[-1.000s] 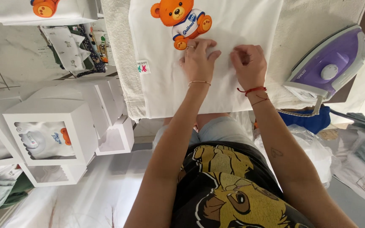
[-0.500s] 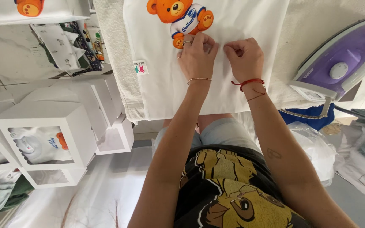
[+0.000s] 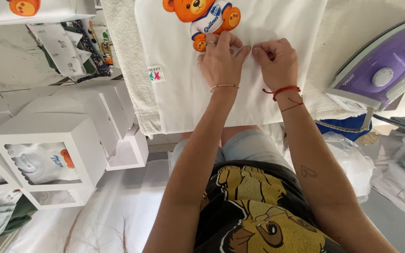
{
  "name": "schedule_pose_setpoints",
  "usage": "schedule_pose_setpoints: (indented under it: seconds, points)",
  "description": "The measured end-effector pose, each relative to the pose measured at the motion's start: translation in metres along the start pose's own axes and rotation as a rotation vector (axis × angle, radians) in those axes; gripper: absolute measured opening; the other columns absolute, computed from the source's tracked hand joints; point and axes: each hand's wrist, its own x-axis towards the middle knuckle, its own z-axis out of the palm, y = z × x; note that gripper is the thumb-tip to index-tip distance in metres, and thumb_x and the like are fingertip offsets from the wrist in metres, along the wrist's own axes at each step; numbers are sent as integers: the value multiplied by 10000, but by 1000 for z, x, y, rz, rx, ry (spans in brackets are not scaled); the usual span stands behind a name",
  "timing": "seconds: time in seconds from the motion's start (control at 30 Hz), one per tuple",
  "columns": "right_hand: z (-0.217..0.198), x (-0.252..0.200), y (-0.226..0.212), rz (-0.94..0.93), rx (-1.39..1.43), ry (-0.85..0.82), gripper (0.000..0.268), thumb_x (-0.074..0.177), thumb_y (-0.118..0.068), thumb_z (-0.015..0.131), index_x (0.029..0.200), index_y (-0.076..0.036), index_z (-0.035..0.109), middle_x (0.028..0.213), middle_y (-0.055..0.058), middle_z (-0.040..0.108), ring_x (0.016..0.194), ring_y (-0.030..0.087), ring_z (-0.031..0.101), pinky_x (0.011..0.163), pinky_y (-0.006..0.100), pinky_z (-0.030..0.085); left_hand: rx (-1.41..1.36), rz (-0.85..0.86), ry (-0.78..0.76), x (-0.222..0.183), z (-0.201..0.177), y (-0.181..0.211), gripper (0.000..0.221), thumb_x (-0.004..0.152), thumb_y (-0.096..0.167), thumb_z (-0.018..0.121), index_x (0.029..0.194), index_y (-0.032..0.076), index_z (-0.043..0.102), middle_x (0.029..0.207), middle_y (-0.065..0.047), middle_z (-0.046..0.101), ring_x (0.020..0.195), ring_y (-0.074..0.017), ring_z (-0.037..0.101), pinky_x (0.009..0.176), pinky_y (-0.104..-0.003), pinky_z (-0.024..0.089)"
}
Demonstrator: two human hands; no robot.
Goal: Ironing and folding small white garments with a bear print on a work table
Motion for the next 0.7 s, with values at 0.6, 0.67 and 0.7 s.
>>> schedule_pose_setpoints:
  seconds: [0.6, 0.67, 0.7]
  points:
    - [4, 2, 7, -462, -139, 100, 53, 789, 15, 557, 761, -26, 577, 789, 80, 462, 623, 183, 472, 591, 260, 421, -38, -1, 2, 1, -2, -1, 225, 614, 326, 709, 664, 231, 512, 629, 67, 555, 665, -169, 543, 695, -358, 383]
    - [1, 0, 5, -394, -54, 73, 64, 810, 31, 539, 786, -9, 583, 831, 85, 481, 595, 151, 493, 553, 219, 460, -37, 1, -1, 0, -2, -2, 228, 620, 306, 719, 659, 220, 511, 620, 79, 549, 658, -155, 540, 686, -350, 386]
    - [0, 0, 5, -366, -44, 65, 55, 814, 17, 544, 791, -11, 585, 838, 84, 490, 601, 147, 496, 550, 214, 456, -61, 21, 13, 0, -1, -4, 211, 626, 287, 713, 659, 223, 514, 627, 89, 545, 647, -143, 536, 689, -343, 380]
